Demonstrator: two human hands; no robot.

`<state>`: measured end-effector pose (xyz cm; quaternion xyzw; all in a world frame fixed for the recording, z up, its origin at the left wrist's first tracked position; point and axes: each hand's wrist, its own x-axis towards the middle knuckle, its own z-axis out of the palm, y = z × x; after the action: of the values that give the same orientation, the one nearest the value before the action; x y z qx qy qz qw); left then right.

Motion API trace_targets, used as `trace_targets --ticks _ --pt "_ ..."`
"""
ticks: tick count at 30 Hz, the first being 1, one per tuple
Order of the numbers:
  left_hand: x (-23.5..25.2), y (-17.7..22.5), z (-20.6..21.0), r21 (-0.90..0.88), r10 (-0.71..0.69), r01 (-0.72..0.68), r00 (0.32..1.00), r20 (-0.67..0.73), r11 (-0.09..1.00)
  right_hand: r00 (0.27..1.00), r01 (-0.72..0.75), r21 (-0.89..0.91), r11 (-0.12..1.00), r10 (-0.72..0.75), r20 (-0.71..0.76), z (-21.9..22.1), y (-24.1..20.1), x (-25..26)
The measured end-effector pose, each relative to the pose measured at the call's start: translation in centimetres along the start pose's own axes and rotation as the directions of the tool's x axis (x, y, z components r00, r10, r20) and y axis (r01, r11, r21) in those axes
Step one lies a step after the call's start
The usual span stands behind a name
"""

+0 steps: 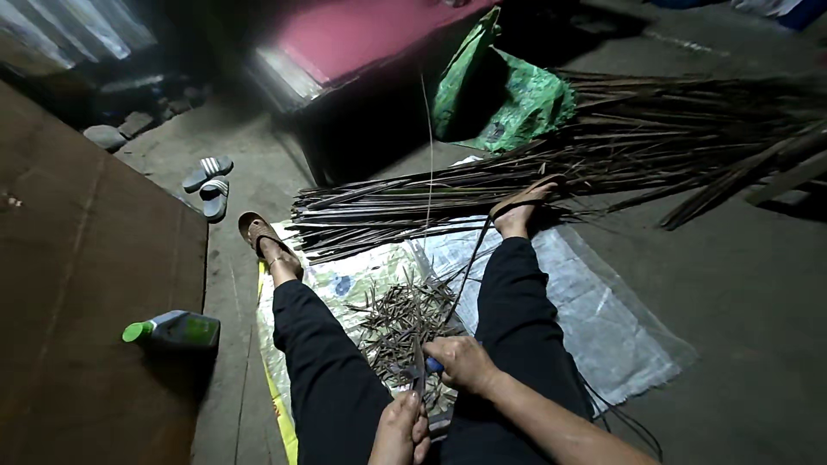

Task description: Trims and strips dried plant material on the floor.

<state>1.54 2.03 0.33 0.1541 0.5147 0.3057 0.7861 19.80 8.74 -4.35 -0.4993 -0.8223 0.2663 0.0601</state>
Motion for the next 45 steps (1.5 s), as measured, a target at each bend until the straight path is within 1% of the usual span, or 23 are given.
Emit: trace_targets --ticks 4,7,8,10,12,13,15,17,18,19,20,21,22,24,26,28,30,32,35,37,39,41,45 --pt "0.0 0.2 -0.3 -0.035 0.025 -0.025 1.0 -0.006 0.999 0.98 0.092 -0.12 0.989 -0.111 -0.162 0.2 0.5 1.2" --pt "0.1 0.5 -0.3 -0.034 0.037 -0.038 0.998 -0.044 0.999 0.983 0.069 -0.148 0.987 -0.093 -0.159 -0.1 0.3 2.2" --pt "0.0 0.6 -0.3 -0.029 0.037 -0.038 0.998 -0.05 0.999 0.991 0.008 -0.142 0.99 -0.027 -0.127 -0.5 0.2 2.5" --pt "-0.5 0.4 -0.4 -0.007 0.023 -0.024 0.999 -0.042 1.0 0.971 -0.233 -0.112 0.966 0.237 0.024 -2.4 0.2 3.4" --pt "-0.9 0.0 -0.4 0.004 0.013 -0.013 0.999 -0.034 1.0 0.865 -0.477 -0.049 0.878 0.478 0.155 -4.9 1.1 4.7" --pt "-0.9 -0.1 -0.5 0.003 0.016 -0.016 0.999 -0.035 1.0 0.83 -0.547 0.036 0.837 0.535 0.157 -5.7 1.9 5.2" --pt "-0.7 -0.1 -0.6 0.008 0.023 -0.023 0.999 -0.023 1.0 0.806 -0.572 0.396 0.719 0.583 0.104 -6.0 3.2 5.6" --pt "-0.1 -0.3 -0.8 0.046 0.026 -0.028 0.999 0.03 0.999 0.792 -0.472 0.735 0.488 0.601 0.109 -6.0 2.9 6.1" --pt "0.2 -0.4 -0.9 0.094 0.029 -0.035 0.997 0.068 0.995 0.803 -0.414 0.838 0.357 0.576 0.151 -6.3 2.1 6.3" --pt "0.6 -0.5 -1.0 0.167 0.034 -0.05 0.995 0.097 0.985 0.829 -0.351 0.898 0.266 0.533 0.166 -6.7 1.3 6.4" --pt "0.9 -0.5 -1.0 0.272 0.052 -0.08 0.993 0.107 0.959 0.863 -0.28 0.933 0.226 0.484 0.141 -7.1 0.5 6.4" --pt "1.3 -0.4 -1.1 0.411 0.094 -0.13 0.99 0.106 0.902 0.895 -0.209 0.951 0.23 0.437 0.091 -7.5 -0.5 6.4" --pt "1.8 -0.2 -1.2 0.553 0.165 -0.198 0.98 0.11 0.809 0.925 -0.142 0.949 0.282 0.38 0.025 -7.9 -1.4 6.3" --pt "2.7 0.7 -1.6 0.691 0.331 -0.341 0.931 0.154 0.638 0.969 -0.031 0.871 0.491 0.23 -0.095 -8.4 -2.7 6.1" --pt "3.0 2.5 -1.2 0.688 0.528 -0.488 0.831 0.176 0.537 0.984 0.043 0.723 0.69 0.096 -0.15 -8.7 -3.9 5.6" --pt "3.3 4.6 -0.5 0.644 0.681 -0.613 0.707 0.189 0.457 0.981 0.114 0.621 0.775 0.01 -0.192 -8.8 -5.2 5.1" --pt "3.5 6.0 -0.2 0.602 0.75 -0.68 0.633 0.193 0.419 0.974 0.149 0.618 0.772 -0.006 -0.227 -8.6 -5.9 4.7" --pt "3.7 6.4 -0.3 0.582 0.786 -0.703 0.595 0.167 0.408 0.966 0.087 0.695 0.713 0.109 -0.233 -8.4 -6.0 4.3" --pt "3.7 6.8 -1.2 0.547 0.856 -0.738 0.513 0.073 0.395 0.949 -0.173 0.777 0.605 0.314 -0.034 -7.4 -4.8 2.8" --pt "3.5 7.1 -1.8 0.508 0.885 -0.767 0.466 0.022 0.391 0.923 -0.345 0.751 0.564 0.351 0.161 -5.6 -4.0 1.4" --pt "3.7 7.4 -2.3 0.482 0.906 -0.798 0.423 0.023 0.361 0.883 -0.466 0.694 0.548 0.341 0.324 -4.3 -3.8 0.4" --pt "3.8 7.3 -2.3 0.468 0.911 -0.811 0.412 0.031 0.351 0.891 -0.454 0.673 0.584 0.304 0.338 -3.4 -4.1 0.0" --pt "3.8 6.8 -2.1 0.49 0.911 -0.806 0.409 0.056 0.332 0.935 -0.346 0.637 0.689 0.2 0.292 -4.0 -5.5 0.4"
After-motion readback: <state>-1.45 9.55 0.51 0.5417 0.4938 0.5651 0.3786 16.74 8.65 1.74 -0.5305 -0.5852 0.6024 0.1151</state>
